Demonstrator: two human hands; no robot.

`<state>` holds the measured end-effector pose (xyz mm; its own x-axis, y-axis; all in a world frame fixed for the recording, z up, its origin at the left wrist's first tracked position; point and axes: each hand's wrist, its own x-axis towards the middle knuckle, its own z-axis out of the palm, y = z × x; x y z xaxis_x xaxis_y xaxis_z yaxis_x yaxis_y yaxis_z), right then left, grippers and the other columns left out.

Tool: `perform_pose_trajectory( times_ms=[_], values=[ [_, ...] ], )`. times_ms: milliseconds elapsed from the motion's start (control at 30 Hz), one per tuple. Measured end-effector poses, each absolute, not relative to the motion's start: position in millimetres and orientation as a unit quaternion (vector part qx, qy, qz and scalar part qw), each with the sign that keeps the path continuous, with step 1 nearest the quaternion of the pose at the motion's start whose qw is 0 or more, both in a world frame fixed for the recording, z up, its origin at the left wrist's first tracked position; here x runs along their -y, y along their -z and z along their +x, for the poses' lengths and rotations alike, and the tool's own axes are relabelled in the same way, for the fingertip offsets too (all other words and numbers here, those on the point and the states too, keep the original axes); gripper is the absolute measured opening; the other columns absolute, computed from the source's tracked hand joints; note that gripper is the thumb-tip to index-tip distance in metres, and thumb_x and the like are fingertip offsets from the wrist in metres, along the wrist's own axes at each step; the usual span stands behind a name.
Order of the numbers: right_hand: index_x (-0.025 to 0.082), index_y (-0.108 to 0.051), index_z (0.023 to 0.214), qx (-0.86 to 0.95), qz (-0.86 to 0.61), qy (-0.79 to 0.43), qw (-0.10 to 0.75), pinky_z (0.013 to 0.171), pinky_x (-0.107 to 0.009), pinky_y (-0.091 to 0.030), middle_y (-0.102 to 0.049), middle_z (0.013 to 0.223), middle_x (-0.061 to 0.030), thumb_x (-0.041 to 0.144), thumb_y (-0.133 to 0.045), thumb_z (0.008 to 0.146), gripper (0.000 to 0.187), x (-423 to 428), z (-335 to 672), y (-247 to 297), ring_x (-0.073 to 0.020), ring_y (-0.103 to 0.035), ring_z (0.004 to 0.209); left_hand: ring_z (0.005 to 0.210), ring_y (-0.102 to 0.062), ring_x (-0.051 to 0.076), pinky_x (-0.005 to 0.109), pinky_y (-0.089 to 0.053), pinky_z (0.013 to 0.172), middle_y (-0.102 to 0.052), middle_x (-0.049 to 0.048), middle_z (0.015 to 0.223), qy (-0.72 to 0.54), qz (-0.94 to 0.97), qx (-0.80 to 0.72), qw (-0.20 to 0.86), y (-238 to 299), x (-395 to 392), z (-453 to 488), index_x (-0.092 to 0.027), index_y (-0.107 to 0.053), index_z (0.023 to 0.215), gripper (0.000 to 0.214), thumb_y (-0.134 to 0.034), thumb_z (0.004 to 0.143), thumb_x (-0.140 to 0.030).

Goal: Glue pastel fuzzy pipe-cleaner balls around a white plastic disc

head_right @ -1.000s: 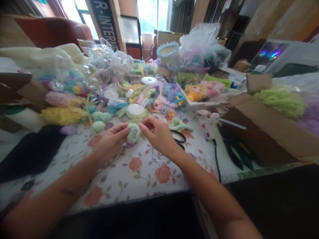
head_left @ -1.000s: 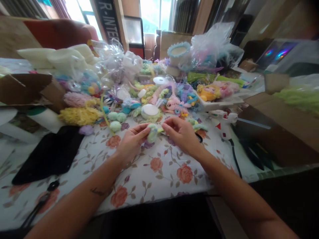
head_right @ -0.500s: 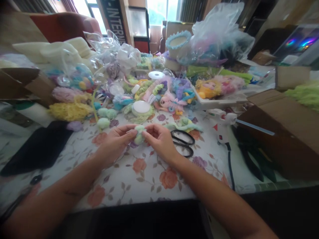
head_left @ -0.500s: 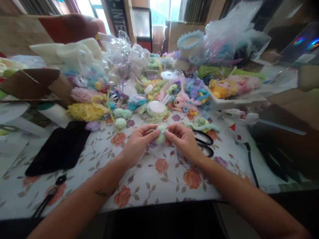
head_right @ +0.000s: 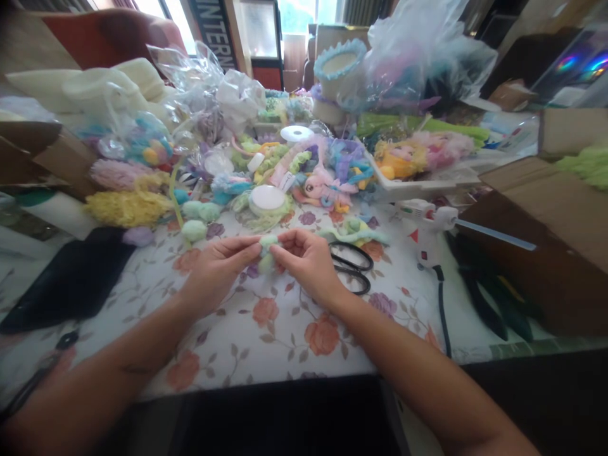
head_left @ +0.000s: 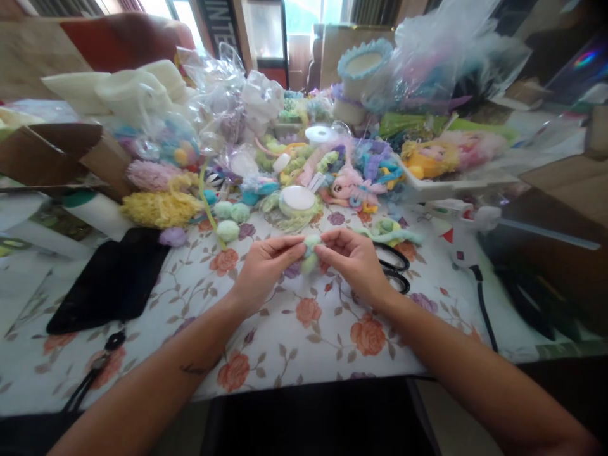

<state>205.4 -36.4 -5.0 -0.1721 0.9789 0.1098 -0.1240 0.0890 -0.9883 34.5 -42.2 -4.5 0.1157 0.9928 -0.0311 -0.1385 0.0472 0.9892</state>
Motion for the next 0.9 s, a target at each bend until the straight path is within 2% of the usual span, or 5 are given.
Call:
perform_pose_trajectory(
  times_ms=[200,900],
  values=[
    [0.017,-0.061,0.079,0.525,-0.394,-0.559,0.506,0.05,-0.024,-0.051,-0.064,0.059,0.0034,0.038,-0.081,0.071,0.03,36.3,205.5,5.7,-0.0113,-0.061,0.05,0.061,-0.057,0.012,0.024,-0.043,0.057,-0.075,0.004,0.081,-0.483,0.484,-0.453,0.572,5.4,42.2,33.5,-0.02,-0.079,0.099,0.028,-0.08,0.073,-0.031],
    [0.019,-0.061,0.073,0.507,-0.38,-0.584,0.507,0.056,-0.031,-0.062,-0.066,0.059,0.0026,0.041,-0.084,0.066,0.033,38.5,201.3,6.5,-0.0147,-0.067,0.053,0.057,-0.055,0.011,0.022,-0.041,0.051,-0.07,0.0028,0.071,-0.49,0.488,-0.468,0.551,1.3,44.6,34.6,-0.017,-0.077,0.087,0.021,-0.079,0.069,-0.028]
  ],
)
